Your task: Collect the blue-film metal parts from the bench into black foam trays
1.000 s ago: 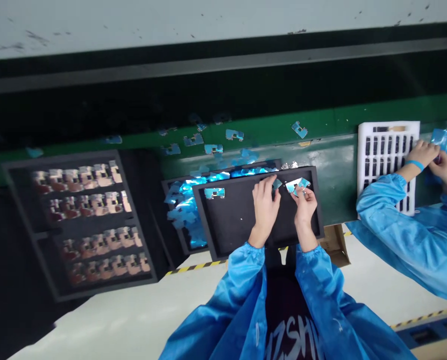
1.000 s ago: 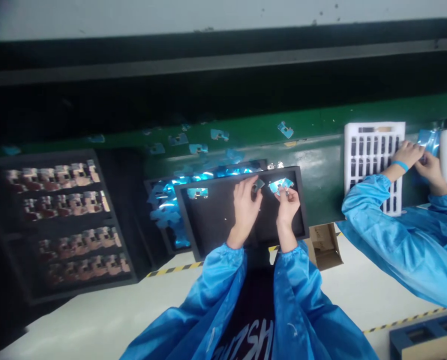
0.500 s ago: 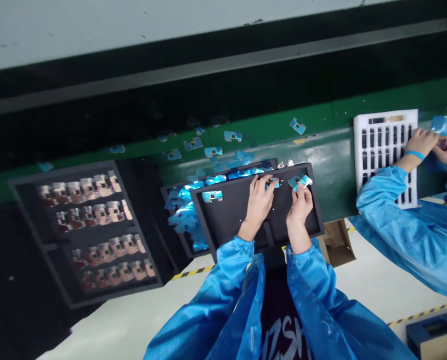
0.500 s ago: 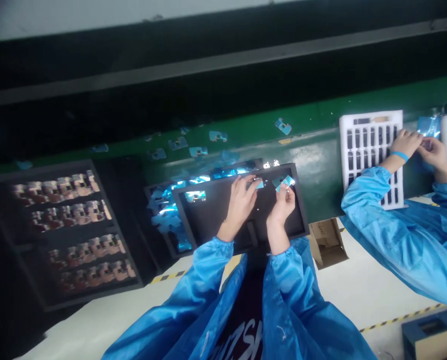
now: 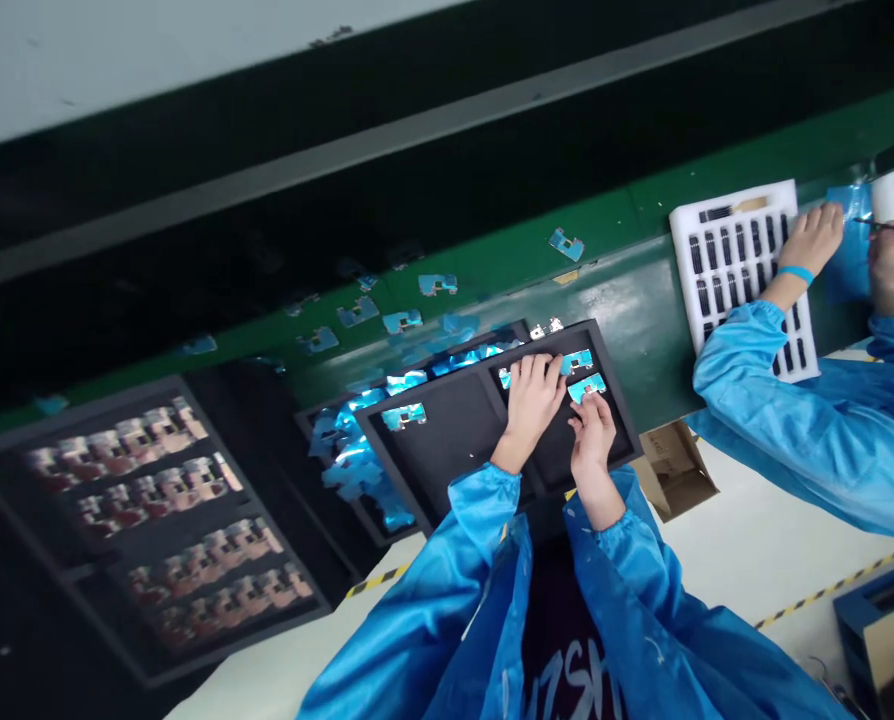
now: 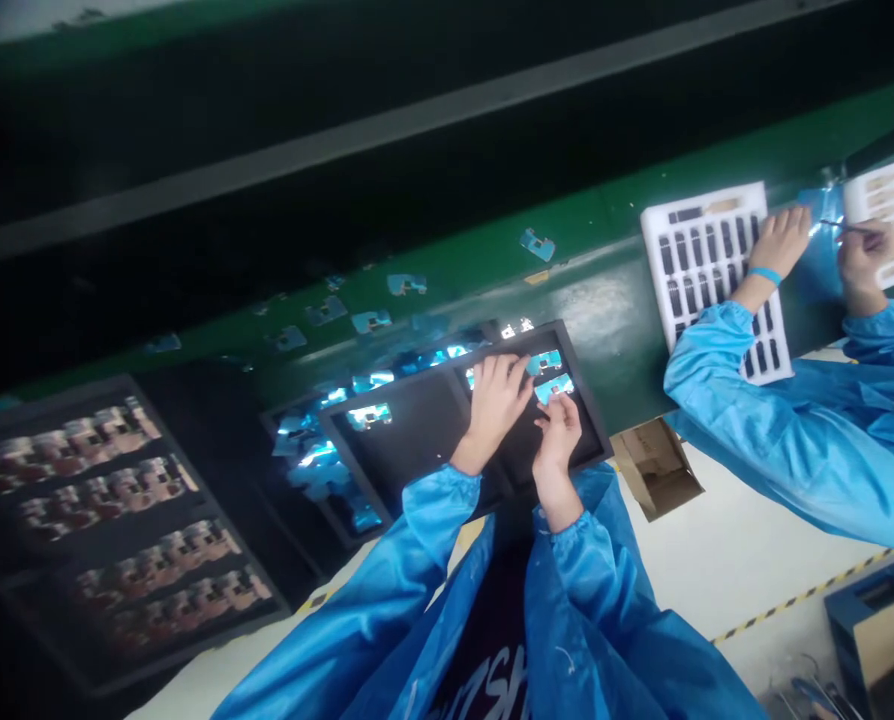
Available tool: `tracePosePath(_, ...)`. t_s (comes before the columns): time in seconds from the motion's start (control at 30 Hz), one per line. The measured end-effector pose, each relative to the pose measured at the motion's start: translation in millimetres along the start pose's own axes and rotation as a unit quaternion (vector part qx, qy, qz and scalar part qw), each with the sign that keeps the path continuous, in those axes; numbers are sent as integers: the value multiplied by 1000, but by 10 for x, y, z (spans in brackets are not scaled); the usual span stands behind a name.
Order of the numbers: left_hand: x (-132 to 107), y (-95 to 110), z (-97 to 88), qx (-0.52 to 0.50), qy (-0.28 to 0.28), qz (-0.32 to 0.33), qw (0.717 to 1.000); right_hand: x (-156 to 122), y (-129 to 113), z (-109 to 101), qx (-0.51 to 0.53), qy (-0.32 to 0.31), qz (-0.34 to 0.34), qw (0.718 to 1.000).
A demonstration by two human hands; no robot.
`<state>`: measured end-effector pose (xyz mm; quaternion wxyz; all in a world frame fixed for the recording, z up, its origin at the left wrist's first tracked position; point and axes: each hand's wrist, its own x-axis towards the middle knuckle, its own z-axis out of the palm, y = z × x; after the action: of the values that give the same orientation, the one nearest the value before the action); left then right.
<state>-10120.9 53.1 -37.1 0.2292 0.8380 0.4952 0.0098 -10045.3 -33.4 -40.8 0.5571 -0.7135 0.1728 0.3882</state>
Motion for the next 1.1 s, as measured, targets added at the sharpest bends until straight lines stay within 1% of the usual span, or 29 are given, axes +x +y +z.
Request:
tracePosePath(0.17,116,-80,2,20,11,-17,1000,106,-49,85,-38,-67,-41,996)
tracePosePath(0.23,110,-90,7,11,25,-23,999,164,-82,144,-63,-92,-61,992)
tracePosePath(0.3,61,-78,6,-20,42,-37,998,199,-119,185,-76,-110,-82,988)
tracePosePath(0.37,-11,-57,-12,-58,54,-60,995,185,-165,167,-78,-129,-98,984)
tracePosePath(0.43,-55,-64,-55,-83,74,-84,990,119,-241,66,-103,-166,-105,975)
tracePosePath(0.5,-9,-148,-129,-91,112,-100,984,49,-390,-87,-178,-196,-115,957)
tracePosePath(0.53,61,-234,-179,-89,130,-107,982,42,-508,-151,-226,-204,-122,945)
tracePosePath(0.57,161,-353,-237,-84,144,-114,980,69,-655,-184,-272,-205,-135,930)
tracePosePath(0.6,286,-502,-302,-74,150,-120,979,139,-827,-167,-309,-205,-157,915)
tracePosePath(0.63,427,-676,-372,-62,150,-127,979,254,-1014,-87,-335,-212,-191,898)
tracePosePath(0.67,574,-863,-444,-51,146,-134,979,410,-1203,62,-359,-220,-246,873)
tracePosePath(0.7,718,-1051,-512,-39,136,-138,980,596,-1379,275,-378,-217,-322,840)
tracePosePath(0.77,969,-1376,-619,-17,90,-127,988,1001,-1653,831,-419,-210,-465,752)
tracePosePath(0.8,1069,-1494,-650,-7,61,-116,991,1195,-1740,1127,-458,-221,-502,700)
tracePosePath(0.83,1150,-1578,-666,2,35,-104,994,1370,-1796,1405,-501,-221,-512,662)
tracePosePath(0.87,1212,-1629,-666,6,15,-95,995,1521,-1826,1647,-543,-222,-507,631)
tracePosePath(0.9,1256,-1655,-656,6,8,-91,996,1648,-1840,1841,-577,-217,-496,611)
tracePosePath(0.93,1284,-1663,-641,1,11,-92,996,1750,-1847,1987,-601,-211,-484,600)
tracePosePath(0.97,1295,-1662,-625,-4,16,-94,995,1833,-1856,2088,-614,-206,-474,596)
tracePosePath(1.03,1268,-1667,-612,-19,30,-98,995,1945,-1907,2199,-624,-205,-461,597)
tracePosePath(1.1,1176,-1722,-643,-38,49,-104,993,1999,-2002,2270,-636,-219,-441,594)
